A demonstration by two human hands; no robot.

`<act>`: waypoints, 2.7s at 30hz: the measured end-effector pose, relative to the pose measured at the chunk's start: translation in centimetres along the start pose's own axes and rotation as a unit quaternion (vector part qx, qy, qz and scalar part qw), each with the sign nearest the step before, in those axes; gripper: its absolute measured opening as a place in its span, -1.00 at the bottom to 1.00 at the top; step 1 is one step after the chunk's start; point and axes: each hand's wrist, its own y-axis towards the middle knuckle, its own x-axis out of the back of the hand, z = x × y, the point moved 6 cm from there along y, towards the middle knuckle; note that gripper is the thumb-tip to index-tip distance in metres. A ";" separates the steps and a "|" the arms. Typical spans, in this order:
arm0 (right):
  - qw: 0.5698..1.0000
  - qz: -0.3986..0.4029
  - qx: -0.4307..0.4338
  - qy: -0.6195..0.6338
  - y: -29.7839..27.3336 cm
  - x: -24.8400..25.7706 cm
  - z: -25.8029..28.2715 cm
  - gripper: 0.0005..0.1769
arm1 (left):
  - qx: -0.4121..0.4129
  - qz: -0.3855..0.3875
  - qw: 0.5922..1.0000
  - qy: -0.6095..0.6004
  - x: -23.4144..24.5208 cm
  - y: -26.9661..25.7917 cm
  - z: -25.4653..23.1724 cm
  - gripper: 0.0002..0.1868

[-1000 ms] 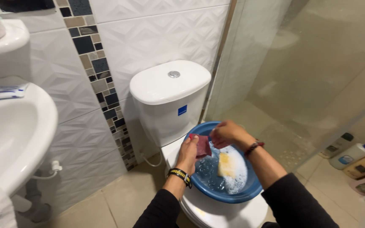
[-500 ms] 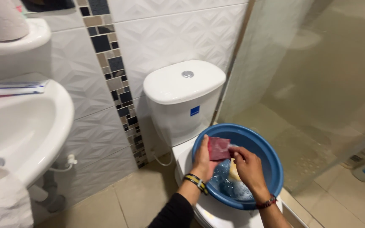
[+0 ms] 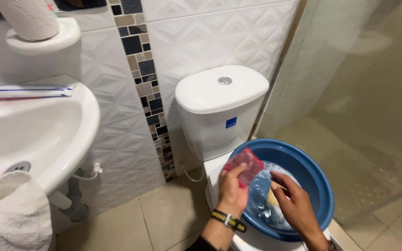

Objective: The recorder organizes toiletries and cleans the exterior of the toilet using a sponge and soapy water.

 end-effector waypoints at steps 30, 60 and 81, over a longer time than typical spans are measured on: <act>0.852 0.110 -0.263 -0.439 -2.2 -0.4 -13.8 -0.53 | -0.396 -0.149 0.833 0.357 10.3 10.8 -11.8 -0.23; 0.851 0.122 -0.257 -0.442 -1.5 -0.6 -11.3 -0.49 | -0.300 -0.200 0.786 0.502 14.3 9.8 -6.5 -0.07; 0.846 0.160 -0.275 -0.428 -1.7 -0.5 -11.7 -0.49 | -0.481 -0.166 0.625 0.592 8.5 7.1 -11.4 -0.30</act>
